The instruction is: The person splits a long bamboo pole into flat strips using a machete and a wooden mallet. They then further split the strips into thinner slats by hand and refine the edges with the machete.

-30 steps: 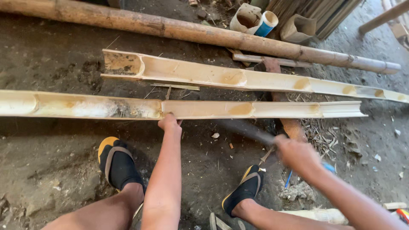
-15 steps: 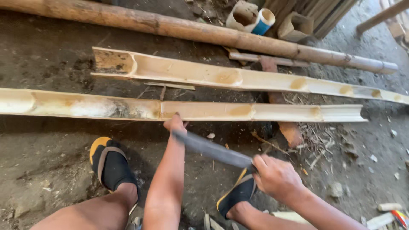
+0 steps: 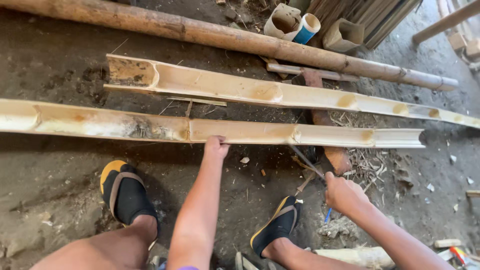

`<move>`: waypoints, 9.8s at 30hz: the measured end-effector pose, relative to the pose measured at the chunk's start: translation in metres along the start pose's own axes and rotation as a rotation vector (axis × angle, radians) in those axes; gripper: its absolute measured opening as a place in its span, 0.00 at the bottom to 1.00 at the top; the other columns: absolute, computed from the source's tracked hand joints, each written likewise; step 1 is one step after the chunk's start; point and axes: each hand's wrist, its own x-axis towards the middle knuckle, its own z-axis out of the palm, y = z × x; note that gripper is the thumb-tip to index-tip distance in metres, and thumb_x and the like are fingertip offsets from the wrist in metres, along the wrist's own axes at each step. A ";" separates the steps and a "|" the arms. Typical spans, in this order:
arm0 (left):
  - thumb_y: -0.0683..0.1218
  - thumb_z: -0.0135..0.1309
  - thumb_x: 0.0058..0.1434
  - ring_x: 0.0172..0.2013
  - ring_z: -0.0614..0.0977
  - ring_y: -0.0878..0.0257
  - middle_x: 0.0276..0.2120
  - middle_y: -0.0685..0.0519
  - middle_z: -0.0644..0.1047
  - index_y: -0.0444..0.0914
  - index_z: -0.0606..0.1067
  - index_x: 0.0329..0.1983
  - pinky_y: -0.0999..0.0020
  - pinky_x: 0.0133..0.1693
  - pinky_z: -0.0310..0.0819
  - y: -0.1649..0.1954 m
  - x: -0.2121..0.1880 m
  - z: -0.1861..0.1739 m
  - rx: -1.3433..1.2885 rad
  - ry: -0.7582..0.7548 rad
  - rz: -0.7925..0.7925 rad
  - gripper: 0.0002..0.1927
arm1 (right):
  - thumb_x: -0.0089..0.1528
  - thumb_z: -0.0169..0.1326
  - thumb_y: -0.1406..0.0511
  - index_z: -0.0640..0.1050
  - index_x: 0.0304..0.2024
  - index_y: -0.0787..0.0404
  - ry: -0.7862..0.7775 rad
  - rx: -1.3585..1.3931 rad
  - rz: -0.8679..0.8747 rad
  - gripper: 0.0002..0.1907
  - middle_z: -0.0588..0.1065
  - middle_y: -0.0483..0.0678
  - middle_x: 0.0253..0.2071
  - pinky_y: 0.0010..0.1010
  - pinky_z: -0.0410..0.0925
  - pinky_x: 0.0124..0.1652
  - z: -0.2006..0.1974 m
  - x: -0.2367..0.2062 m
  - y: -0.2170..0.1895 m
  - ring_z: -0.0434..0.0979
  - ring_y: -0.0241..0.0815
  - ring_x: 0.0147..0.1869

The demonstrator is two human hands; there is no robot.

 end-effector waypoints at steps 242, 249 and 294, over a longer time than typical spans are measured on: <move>0.42 0.52 0.59 0.33 0.82 0.50 0.31 0.46 0.80 0.39 0.73 0.38 0.50 0.33 0.77 0.067 -0.068 0.033 2.785 -0.213 1.433 0.05 | 0.65 0.52 0.68 0.78 0.42 0.52 0.655 -0.130 -0.287 0.06 0.78 0.47 0.42 0.52 0.63 0.61 -0.092 0.102 -0.072 0.77 0.45 0.50; 0.40 0.57 0.54 0.33 0.84 0.50 0.30 0.48 0.80 0.40 0.74 0.34 0.54 0.36 0.79 0.091 -0.185 0.118 2.506 -0.269 1.620 0.05 | 0.53 0.65 0.63 0.80 0.42 0.55 0.822 -0.215 -0.596 0.14 0.78 0.50 0.44 0.46 0.70 0.52 -0.223 0.011 -0.074 0.79 0.50 0.53; 0.49 0.45 0.71 0.12 0.55 0.67 0.13 0.60 0.56 0.44 0.58 0.19 0.69 0.16 0.49 0.359 -0.446 0.271 -0.428 -0.576 0.949 0.22 | 0.52 0.62 0.58 0.76 0.34 0.53 1.369 0.460 -0.287 0.12 0.77 0.46 0.33 0.45 0.72 0.39 -0.240 -0.108 -0.094 0.81 0.52 0.38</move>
